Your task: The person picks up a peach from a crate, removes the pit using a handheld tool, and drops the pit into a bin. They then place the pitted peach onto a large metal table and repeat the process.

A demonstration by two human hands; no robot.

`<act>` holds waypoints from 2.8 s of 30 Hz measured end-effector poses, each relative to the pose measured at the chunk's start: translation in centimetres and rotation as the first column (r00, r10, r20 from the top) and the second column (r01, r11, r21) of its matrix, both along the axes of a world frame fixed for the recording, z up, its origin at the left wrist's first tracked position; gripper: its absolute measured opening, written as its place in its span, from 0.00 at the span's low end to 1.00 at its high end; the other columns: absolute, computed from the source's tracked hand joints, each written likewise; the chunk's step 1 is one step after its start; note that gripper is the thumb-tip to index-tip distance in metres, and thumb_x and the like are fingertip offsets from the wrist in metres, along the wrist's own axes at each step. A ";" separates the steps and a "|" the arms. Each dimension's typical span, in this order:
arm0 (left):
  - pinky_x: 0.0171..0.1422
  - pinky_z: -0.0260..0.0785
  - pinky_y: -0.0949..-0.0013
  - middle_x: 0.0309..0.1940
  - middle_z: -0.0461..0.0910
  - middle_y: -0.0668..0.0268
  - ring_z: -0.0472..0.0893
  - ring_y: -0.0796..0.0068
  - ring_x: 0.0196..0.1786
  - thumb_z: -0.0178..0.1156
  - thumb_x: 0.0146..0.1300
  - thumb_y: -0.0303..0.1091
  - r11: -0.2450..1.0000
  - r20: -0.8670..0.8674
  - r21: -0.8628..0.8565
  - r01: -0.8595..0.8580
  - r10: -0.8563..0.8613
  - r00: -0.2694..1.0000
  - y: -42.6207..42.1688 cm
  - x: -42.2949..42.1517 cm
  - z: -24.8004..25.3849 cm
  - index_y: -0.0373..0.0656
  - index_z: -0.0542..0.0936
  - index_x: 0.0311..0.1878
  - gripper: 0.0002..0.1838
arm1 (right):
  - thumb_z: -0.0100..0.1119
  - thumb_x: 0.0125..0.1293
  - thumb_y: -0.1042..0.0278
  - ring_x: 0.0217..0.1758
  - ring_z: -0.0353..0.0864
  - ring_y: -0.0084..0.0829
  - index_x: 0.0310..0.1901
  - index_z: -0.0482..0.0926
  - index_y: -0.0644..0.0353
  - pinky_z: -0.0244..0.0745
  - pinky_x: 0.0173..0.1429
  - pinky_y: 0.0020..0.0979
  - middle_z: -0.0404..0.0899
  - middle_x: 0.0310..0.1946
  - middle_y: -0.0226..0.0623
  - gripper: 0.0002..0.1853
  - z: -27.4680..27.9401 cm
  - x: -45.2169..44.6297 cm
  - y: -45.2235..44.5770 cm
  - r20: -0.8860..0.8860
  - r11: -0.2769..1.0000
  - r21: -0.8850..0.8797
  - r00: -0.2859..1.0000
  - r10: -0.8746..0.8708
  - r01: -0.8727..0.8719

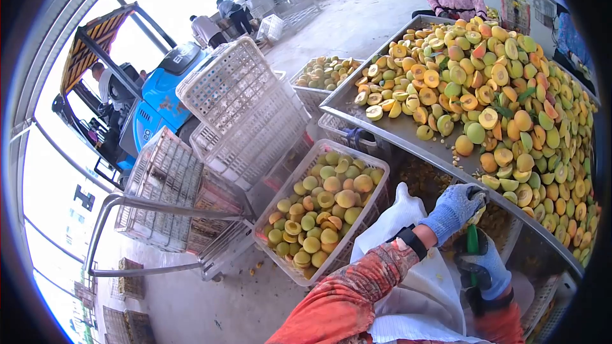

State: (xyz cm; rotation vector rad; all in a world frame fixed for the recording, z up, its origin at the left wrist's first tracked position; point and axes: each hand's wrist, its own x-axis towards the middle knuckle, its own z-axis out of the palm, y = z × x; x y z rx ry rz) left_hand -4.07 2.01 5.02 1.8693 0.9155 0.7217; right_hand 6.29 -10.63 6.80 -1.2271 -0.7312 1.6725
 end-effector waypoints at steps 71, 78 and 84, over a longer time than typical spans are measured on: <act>0.55 0.66 0.65 0.46 0.76 0.53 0.74 0.61 0.51 0.59 0.55 0.34 0.527 -0.036 -0.096 -0.844 0.846 0.533 30.3 -35.2 -23.2 0.38 0.75 0.51 0.19 | 0.61 0.47 0.69 0.14 0.70 0.24 0.40 0.68 0.63 0.68 0.14 0.23 0.70 0.23 0.32 0.19 -10.5 2.5 4.2 0.541 0.891 -0.169 0.795 -0.274 0.422; 0.64 0.61 0.58 0.59 0.68 0.48 0.67 0.50 0.61 0.57 0.54 0.32 0.674 -0.560 0.342 -0.654 0.706 0.434 29.6 -34.3 -24.8 0.43 0.69 0.60 0.27 | 0.59 0.46 0.73 0.19 0.72 0.24 0.41 0.68 0.63 0.70 0.19 0.25 0.71 0.24 0.33 0.18 -9.4 0.3 8.2 0.482 0.819 -0.367 0.843 -0.239 0.442; 0.54 0.69 0.66 0.50 0.75 0.55 0.76 0.61 0.51 0.63 0.50 0.25 0.889 -0.538 0.378 -0.260 0.439 0.719 25.3 -31.1 -24.1 0.46 0.72 0.58 0.28 | 0.60 0.48 0.72 0.16 0.72 0.26 0.40 0.68 0.64 0.70 0.17 0.25 0.70 0.21 0.34 0.17 -11.8 -0.3 8.1 0.486 0.860 -0.329 0.851 -0.201 0.391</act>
